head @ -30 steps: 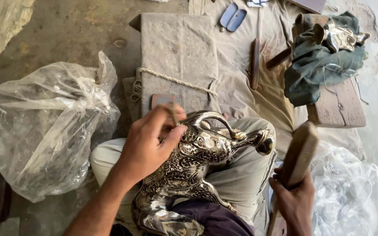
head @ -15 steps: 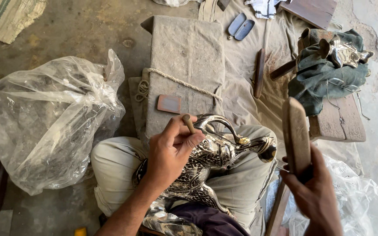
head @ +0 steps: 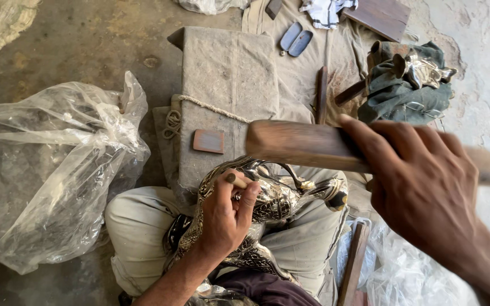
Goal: The person uses a small metal punch and a wooden mallet to engrave decorative patterns onto a silver-colored metal elephant figurine. The person holds the figurine on their lap and repeatedly strikes the punch to create fine details on the surface.
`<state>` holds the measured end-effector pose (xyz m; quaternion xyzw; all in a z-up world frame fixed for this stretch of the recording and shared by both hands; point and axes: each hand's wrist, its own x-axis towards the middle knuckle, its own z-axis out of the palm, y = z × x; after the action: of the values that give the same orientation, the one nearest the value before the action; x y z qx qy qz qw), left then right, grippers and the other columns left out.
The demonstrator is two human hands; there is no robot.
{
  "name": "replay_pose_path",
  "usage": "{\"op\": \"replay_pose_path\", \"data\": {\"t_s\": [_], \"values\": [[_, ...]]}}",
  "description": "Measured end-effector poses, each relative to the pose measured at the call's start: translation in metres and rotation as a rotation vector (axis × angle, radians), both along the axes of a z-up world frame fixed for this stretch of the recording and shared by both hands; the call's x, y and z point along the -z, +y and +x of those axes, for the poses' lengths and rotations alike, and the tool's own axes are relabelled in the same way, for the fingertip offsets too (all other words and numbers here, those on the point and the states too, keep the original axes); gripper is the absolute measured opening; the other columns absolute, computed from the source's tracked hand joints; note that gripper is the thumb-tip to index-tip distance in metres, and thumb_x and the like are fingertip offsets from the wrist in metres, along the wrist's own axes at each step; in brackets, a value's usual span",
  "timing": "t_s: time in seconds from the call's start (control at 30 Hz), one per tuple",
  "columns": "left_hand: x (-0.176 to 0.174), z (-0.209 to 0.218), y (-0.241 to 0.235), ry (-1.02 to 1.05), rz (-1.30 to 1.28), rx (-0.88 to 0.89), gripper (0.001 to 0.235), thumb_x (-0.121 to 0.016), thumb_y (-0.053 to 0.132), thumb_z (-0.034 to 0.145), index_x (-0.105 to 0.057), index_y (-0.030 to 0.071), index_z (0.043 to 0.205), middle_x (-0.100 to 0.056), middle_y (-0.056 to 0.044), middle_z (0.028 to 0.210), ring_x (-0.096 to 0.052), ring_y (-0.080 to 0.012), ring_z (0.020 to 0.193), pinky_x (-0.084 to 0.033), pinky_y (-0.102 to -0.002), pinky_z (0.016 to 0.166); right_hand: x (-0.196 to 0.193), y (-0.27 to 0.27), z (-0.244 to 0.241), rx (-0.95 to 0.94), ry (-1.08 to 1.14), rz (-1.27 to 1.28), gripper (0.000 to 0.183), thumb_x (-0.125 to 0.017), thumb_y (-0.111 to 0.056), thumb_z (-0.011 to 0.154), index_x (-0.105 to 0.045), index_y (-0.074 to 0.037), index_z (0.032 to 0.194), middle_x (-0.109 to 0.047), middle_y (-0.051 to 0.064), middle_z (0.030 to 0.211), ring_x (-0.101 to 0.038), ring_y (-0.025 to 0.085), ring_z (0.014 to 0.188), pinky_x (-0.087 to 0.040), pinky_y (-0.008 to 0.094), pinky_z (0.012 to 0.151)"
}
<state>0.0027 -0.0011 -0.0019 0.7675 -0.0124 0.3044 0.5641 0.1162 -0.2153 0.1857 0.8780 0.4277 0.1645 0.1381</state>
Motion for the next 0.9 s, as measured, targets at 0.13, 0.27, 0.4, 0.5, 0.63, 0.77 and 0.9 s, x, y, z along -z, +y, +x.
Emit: {"op": "replay_pose_path", "data": {"t_s": [0.13, 0.27, 0.4, 0.5, 0.63, 0.77, 0.9], "values": [[-0.002, -0.002, 0.003, 0.005, -0.024, 0.021, 0.018, -0.057, 0.02, 0.111, -0.051, 0.003, 0.107, -0.062, -0.006, 0.091, -0.064, -0.0103, 0.072, -0.053, -0.023, 0.05, -0.015, 0.024, 0.005, 0.046, 0.262, 0.044, 0.069, -0.064, -0.01, 0.093, -0.046, -0.024, 0.158, -0.069, 0.004, 0.109, -0.062, 0.019, 0.084, -0.054, 0.036, 0.073], [-0.006, -0.004, 0.002, 0.081, -0.053, 0.005, 0.02, -0.059, 0.02, 0.107, -0.052, 0.002, 0.105, -0.066, -0.005, 0.086, -0.062, -0.0088, 0.064, -0.046, -0.023, 0.042, -0.019, 0.043, 0.0, -0.078, 0.287, 0.035, 0.065, -0.062, -0.009, 0.09, -0.048, -0.024, 0.152, -0.067, 0.008, 0.105, -0.061, 0.022, 0.08, -0.054, 0.037, 0.067], [-0.002, -0.003, 0.001, 0.066, -0.114, 0.046, 0.02, -0.057, 0.021, 0.109, -0.051, 0.001, 0.108, -0.067, -0.005, 0.089, -0.066, -0.0079, 0.07, -0.052, -0.019, 0.043, -0.021, 0.055, -0.007, -0.114, 0.256, 0.077, 0.055, -0.061, -0.006, 0.094, -0.054, -0.026, 0.144, -0.066, 0.008, 0.099, -0.061, 0.023, 0.077, -0.052, 0.037, 0.064], [0.002, -0.005, 0.001, 0.107, -0.098, 0.024, 0.022, -0.058, 0.02, 0.105, -0.051, 0.0, 0.112, -0.065, -0.007, 0.085, -0.064, -0.0083, 0.064, -0.049, -0.019, 0.039, -0.027, 0.054, -0.008, -0.236, 0.048, -0.118, 0.064, -0.061, -0.018, 0.088, -0.053, -0.028, 0.151, -0.068, 0.016, 0.115, -0.06, 0.026, 0.078, -0.05, 0.037, 0.063], [0.008, -0.003, 0.0, 0.037, -0.068, 0.028, 0.017, -0.057, 0.02, 0.11, -0.053, 0.004, 0.107, -0.067, -0.006, 0.088, -0.067, -0.0086, 0.068, -0.054, -0.019, 0.045, -0.029, 0.05, -0.006, -0.056, 0.193, -0.072, 0.06, -0.063, -0.011, 0.093, -0.053, -0.03, 0.149, -0.069, 0.006, 0.101, -0.063, 0.022, 0.078, -0.051, 0.037, 0.065], [0.01, -0.001, 0.0, 0.053, -0.038, 0.012, 0.017, -0.058, 0.02, 0.108, -0.055, 0.004, 0.106, -0.067, -0.006, 0.084, -0.067, -0.0103, 0.065, -0.053, -0.022, 0.044, -0.03, 0.046, -0.006, -0.069, 0.118, -0.13, 0.06, -0.063, -0.012, 0.093, -0.053, -0.032, 0.149, -0.07, 0.004, 0.102, -0.064, 0.021, 0.079, -0.052, 0.038, 0.067], [0.006, -0.003, 0.002, 0.043, -0.033, 0.028, 0.018, -0.057, 0.02, 0.108, -0.054, 0.002, 0.106, -0.068, -0.007, 0.087, -0.07, -0.0116, 0.068, -0.056, -0.021, 0.043, -0.029, 0.044, -0.01, 0.006, 0.201, -0.198, 0.064, -0.063, -0.014, 0.096, -0.051, -0.031, 0.156, -0.07, 0.004, 0.104, -0.064, 0.02, 0.079, -0.054, 0.036, 0.066]]}}
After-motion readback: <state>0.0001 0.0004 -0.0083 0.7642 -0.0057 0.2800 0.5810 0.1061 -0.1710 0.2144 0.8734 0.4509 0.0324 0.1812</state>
